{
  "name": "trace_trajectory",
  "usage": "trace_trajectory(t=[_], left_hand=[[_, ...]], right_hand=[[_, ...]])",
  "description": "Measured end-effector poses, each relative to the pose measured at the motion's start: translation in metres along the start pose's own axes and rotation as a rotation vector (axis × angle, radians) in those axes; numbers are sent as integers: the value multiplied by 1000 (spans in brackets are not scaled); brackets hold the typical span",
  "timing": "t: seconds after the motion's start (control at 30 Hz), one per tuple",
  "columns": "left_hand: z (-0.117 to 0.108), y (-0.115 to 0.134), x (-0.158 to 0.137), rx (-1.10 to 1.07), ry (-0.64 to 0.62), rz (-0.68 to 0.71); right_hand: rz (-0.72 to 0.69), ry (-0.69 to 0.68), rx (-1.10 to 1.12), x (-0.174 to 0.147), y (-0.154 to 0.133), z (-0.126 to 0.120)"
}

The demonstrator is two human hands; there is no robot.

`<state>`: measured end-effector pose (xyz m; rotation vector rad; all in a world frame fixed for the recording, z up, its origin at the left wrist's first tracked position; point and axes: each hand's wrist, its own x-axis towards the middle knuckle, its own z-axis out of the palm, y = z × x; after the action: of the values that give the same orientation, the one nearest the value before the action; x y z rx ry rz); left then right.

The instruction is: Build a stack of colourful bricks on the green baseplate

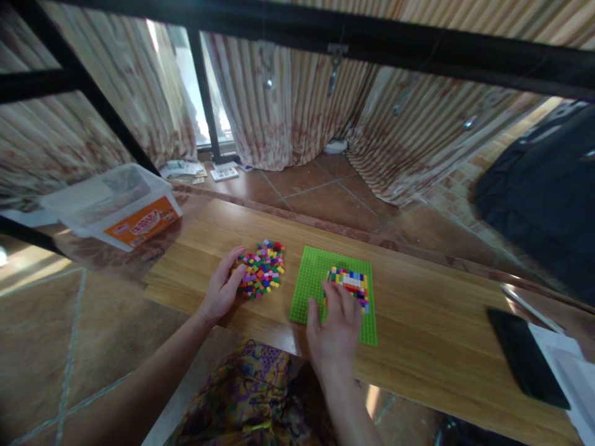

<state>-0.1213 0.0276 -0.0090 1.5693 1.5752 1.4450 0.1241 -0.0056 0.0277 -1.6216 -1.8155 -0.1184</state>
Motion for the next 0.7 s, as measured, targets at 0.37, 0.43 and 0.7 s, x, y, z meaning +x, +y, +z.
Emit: trace_trajectory(t=[0.37, 0.43, 0.7], left_hand=[[1, -1, -1, -115, 56, -113], [0, 1, 0, -137, 68, -125], [-2, 6, 2, -228, 87, -165]], right_hand=[[17, -411, 41, 13, -55, 36], [41, -434, 48, 14, -55, 42], [46, -382, 120, 8, -56, 57]])
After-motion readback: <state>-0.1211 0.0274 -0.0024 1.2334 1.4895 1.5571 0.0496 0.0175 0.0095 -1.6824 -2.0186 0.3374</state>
